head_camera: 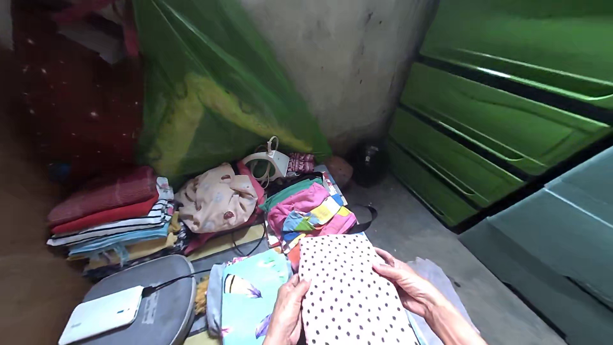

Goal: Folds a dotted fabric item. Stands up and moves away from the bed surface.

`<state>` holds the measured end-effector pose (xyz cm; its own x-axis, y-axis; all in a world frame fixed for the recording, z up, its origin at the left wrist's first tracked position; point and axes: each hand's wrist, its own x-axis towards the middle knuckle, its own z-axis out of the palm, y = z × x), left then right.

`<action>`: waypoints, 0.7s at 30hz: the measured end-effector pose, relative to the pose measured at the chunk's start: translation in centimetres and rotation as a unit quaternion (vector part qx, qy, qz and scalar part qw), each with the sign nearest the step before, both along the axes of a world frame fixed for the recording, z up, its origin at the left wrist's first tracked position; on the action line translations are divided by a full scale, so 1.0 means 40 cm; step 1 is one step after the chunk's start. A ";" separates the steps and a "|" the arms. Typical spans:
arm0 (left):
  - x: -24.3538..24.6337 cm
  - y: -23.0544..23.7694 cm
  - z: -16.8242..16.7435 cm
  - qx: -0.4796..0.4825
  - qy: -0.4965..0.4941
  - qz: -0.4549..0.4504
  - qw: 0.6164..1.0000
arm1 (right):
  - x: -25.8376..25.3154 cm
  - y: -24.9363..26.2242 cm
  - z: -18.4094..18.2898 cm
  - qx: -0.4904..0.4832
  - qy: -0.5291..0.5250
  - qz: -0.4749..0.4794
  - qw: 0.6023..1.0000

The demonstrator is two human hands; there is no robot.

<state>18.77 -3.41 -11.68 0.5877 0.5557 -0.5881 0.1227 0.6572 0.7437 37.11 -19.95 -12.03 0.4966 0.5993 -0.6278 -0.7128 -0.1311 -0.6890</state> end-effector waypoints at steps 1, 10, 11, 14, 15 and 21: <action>0.001 -0.001 0.001 0.000 -0.009 0.003 1.000 | 0.004 -0.007 -0.001 0.001 -0.012 0.002 1.000; 0.003 -0.004 0.009 -0.007 0.011 0.002 1.000 | -0.023 -0.035 -0.031 -0.003 -0.003 -0.048 0.999; 0.007 -0.003 0.007 -0.009 0.009 0.002 1.000 | -0.026 -0.031 -0.027 -0.017 -0.024 -0.047 0.998; 0.012 -0.005 -0.003 -0.011 -0.006 0.012 1.000 | -0.042 -0.023 -0.027 -0.037 -0.074 -0.075 0.994; 0.014 -0.008 -0.003 -0.008 -0.003 0.019 1.000 | -0.048 -0.021 -0.028 -0.040 -0.082 -0.086 0.992; 0.021 -0.018 0.005 0.000 0.005 0.043 0.999 | -0.026 -0.019 -0.010 -0.087 -0.032 -0.048 0.995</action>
<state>19.60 -4.11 -11.50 0.5321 0.6039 -0.5935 0.0722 0.6660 0.7424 36.08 -20.72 -12.45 0.5894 0.4324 -0.6824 -0.6828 -0.1848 -0.7069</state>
